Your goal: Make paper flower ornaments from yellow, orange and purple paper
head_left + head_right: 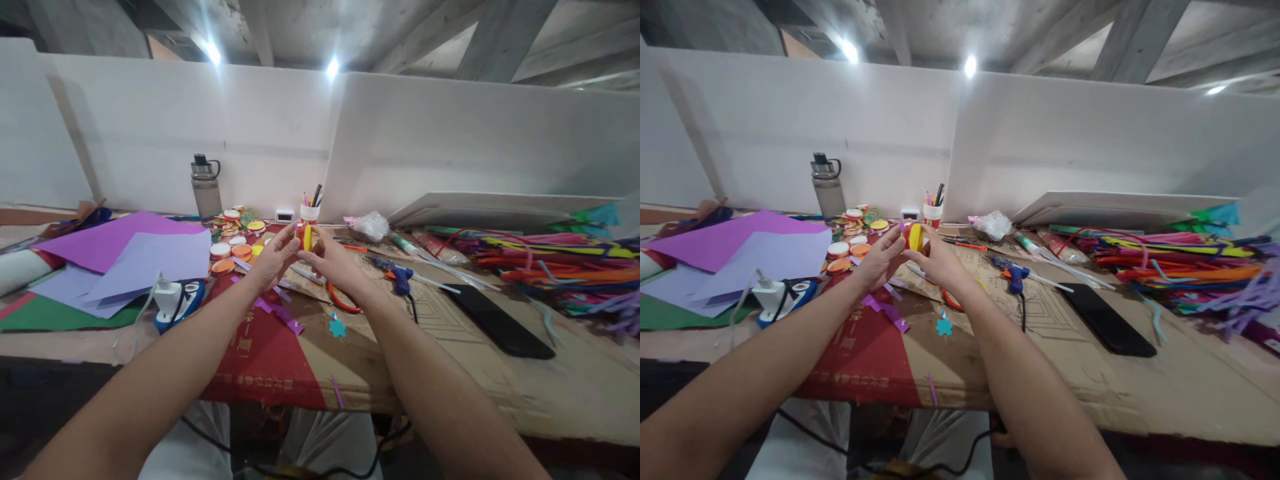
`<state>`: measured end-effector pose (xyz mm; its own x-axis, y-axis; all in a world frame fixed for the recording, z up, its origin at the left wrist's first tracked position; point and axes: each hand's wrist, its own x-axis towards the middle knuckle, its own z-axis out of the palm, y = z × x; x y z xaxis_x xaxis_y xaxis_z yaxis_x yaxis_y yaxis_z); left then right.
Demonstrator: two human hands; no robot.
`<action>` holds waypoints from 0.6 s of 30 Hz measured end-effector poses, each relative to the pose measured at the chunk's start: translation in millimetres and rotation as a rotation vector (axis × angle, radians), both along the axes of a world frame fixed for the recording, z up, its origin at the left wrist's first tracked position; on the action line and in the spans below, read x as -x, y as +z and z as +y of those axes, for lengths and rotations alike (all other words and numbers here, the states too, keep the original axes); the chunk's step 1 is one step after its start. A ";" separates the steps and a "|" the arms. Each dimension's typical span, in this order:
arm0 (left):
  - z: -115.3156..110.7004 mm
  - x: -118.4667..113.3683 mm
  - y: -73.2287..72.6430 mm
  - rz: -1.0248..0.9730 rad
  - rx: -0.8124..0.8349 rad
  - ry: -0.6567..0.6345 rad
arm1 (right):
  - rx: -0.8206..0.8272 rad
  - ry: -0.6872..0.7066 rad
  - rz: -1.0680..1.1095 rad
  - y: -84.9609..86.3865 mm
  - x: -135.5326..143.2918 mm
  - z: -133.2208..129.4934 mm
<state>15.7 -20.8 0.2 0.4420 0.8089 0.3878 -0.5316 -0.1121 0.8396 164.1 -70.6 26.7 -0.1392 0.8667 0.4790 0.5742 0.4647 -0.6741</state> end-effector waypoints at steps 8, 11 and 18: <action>-4.4 1.4 1.9 -0.020 -0.008 -0.074 | 0.026 -0.065 0.086 0.5 -2.4 5.1; -3.4 1.8 2.2 -0.024 0.014 -0.104 | -0.010 -0.102 0.046 -1.9 -4.8 6.9; 0.0 2.6 0.9 -0.055 0.084 -0.139 | -0.054 -0.152 -0.053 3.6 -4.0 0.9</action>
<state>13.0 -20.8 1.1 0.5318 0.7721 0.3479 -0.5827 0.0356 0.8119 168.0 -69.7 30.2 -0.0346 0.8528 0.5211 0.6747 0.4046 -0.6173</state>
